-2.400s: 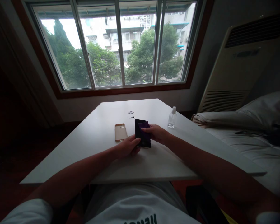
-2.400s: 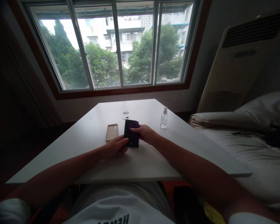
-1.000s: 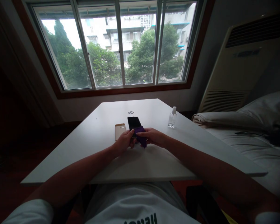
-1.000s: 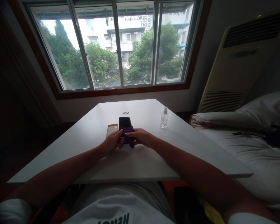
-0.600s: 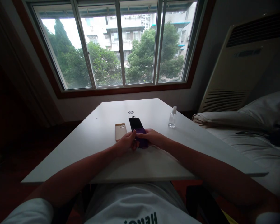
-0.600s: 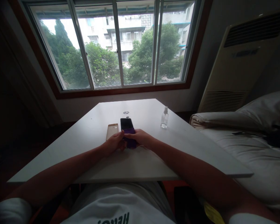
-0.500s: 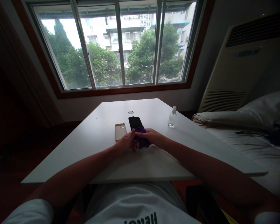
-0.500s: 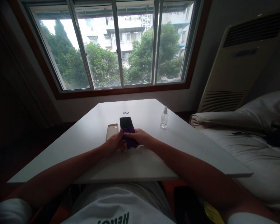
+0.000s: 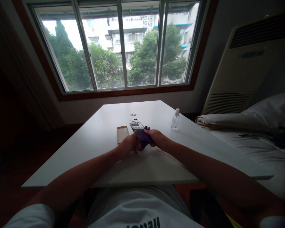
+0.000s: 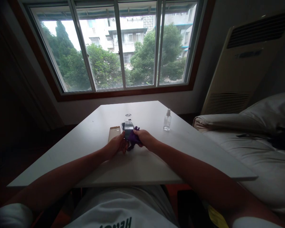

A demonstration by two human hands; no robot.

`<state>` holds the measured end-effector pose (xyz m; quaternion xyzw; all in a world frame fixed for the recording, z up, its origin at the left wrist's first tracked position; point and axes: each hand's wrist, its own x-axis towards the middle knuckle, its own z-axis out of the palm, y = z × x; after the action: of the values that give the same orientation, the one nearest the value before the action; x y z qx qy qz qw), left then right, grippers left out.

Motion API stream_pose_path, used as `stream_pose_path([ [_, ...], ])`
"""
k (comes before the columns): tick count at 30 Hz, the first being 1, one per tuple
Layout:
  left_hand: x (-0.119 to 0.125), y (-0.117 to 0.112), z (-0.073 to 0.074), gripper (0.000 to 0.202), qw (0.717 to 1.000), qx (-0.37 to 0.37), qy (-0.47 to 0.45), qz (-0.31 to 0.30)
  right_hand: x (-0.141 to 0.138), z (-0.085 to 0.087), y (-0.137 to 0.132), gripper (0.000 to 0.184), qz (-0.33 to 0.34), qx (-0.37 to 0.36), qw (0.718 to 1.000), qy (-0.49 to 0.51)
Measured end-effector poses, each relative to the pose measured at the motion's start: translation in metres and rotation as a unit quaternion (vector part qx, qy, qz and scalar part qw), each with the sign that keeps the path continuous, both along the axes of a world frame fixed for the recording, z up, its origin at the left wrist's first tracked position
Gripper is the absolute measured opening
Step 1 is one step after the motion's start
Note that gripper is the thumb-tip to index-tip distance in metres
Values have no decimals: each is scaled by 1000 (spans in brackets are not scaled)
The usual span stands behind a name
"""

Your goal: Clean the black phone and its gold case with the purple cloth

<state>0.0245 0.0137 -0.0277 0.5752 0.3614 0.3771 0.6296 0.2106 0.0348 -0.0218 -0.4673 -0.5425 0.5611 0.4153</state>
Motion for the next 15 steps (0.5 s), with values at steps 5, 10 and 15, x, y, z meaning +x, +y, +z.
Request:
stream_pose_path([
  [5, -1, 0, 1, 51, 1000, 7, -11, 3, 0, 1, -1, 31, -6, 7, 1000, 2],
  [10, -3, 3, -1, 43, 1000, 15, -11, -9, -1, 5, -4, 32, -8, 15, 1000, -14],
  [15, -5, 6, -4, 40, 1000, 14, -23, -13, -1, 7, -7, 34, -13, 17, 999, -30],
])
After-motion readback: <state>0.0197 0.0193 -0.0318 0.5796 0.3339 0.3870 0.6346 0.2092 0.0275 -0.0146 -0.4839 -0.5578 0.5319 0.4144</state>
